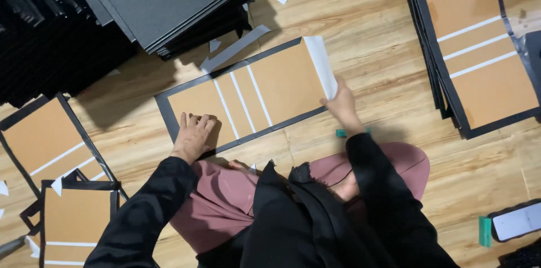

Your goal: The person glues and applies black fabric strips to cardboard panels by hand and using a small application tool, repeating the process for multiple covers and stacking the completed items.

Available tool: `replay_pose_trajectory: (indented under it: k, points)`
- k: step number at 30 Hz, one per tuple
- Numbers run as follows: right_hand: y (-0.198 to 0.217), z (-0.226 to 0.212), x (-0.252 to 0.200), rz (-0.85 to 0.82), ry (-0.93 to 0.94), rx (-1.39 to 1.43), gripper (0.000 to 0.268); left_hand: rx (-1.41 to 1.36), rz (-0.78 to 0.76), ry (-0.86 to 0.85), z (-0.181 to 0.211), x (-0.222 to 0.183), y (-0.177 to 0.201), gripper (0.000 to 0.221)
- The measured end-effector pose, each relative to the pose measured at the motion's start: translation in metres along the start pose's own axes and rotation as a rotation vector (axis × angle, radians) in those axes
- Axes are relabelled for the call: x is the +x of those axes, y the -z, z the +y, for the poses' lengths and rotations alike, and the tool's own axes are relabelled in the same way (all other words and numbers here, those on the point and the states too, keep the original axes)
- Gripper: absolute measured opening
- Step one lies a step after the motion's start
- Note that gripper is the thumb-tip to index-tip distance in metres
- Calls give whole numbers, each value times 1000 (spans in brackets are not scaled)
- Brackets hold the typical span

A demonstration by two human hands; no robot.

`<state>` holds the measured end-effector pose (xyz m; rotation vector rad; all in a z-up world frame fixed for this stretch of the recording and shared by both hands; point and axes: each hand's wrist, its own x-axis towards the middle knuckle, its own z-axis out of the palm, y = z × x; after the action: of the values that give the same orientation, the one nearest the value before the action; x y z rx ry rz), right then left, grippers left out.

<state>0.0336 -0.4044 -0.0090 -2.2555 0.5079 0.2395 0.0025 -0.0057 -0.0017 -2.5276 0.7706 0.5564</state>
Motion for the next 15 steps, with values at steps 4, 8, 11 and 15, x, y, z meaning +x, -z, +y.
replay_pose_trajectory:
  k: [4, 8, 11, 15]
  points:
    - [-12, 1, -10, 3, 262, -142, 59, -447, 290, -41, 33, 41, 46, 68]
    - [-26, 16, -9, -17, 409, -446, 49, -599, 1048, -410, 116, 129, 112, 45]
    - [-26, -2, -25, -43, 540, -559, 37, -73, 846, -289, 146, 147, 135, 54]
    - [-5, 7, -39, -221, 495, -436, 59, -30, 333, -318, 135, 153, 151, 56]
